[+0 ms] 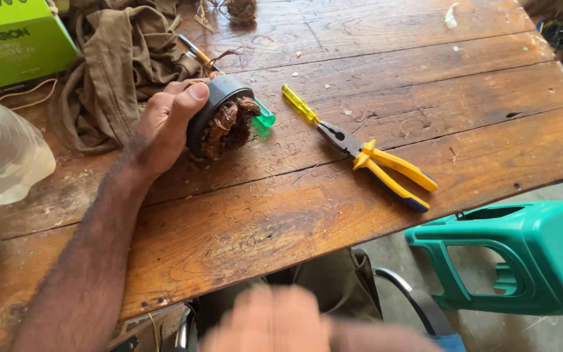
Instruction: The person works at a wooden table extracting copper windings from an electric motor stator. They hold the motor housing with one hand while prying and pulling the copper coil windings loose with a screwdriver and pliers, working the windings free by hand and setting debris aside.
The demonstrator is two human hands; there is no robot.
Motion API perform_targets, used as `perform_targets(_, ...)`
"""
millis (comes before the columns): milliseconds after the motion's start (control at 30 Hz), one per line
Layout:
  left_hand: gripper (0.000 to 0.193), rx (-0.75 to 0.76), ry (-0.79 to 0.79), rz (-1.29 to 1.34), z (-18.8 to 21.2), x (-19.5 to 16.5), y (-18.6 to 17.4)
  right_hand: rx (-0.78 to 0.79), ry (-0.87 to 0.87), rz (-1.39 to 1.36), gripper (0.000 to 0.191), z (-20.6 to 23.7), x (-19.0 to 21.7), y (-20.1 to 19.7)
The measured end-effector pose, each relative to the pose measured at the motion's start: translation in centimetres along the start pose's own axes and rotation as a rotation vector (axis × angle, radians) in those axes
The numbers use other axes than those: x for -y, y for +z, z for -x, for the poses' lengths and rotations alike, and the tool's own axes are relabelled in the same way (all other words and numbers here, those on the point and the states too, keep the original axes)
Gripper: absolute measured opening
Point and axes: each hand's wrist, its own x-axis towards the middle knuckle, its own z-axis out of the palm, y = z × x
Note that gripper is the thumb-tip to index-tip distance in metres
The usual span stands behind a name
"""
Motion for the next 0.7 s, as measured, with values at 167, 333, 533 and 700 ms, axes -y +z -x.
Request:
perform_targets(167, 0.068, 0.014, -0.004, -0.003, 0.0, 0.1, -0.1, -0.333, -0.221, 0.756, 0.02, -6.0, -6.4, -6.8)
perform_targets(333, 0.061, 0.025, 0.042, -0.044, 0.0, -0.1, -0.2, -0.323, -0.199, 0.899, 0.025, -9.1, -11.6, -10.4)
perform_targets(533, 0.058, 0.022, 0.028, -0.063, 0.3, -0.3, -0.4, -0.245, -0.206, 0.719, 0.049, -8.3, -12.7, -11.3)
perform_targets(700, 0.057, -0.012, 0.053, -0.123, 0.7, -0.3, -0.6, -0.261, -0.044, 0.753, 0.088, -8.7, -14.0, -10.8)
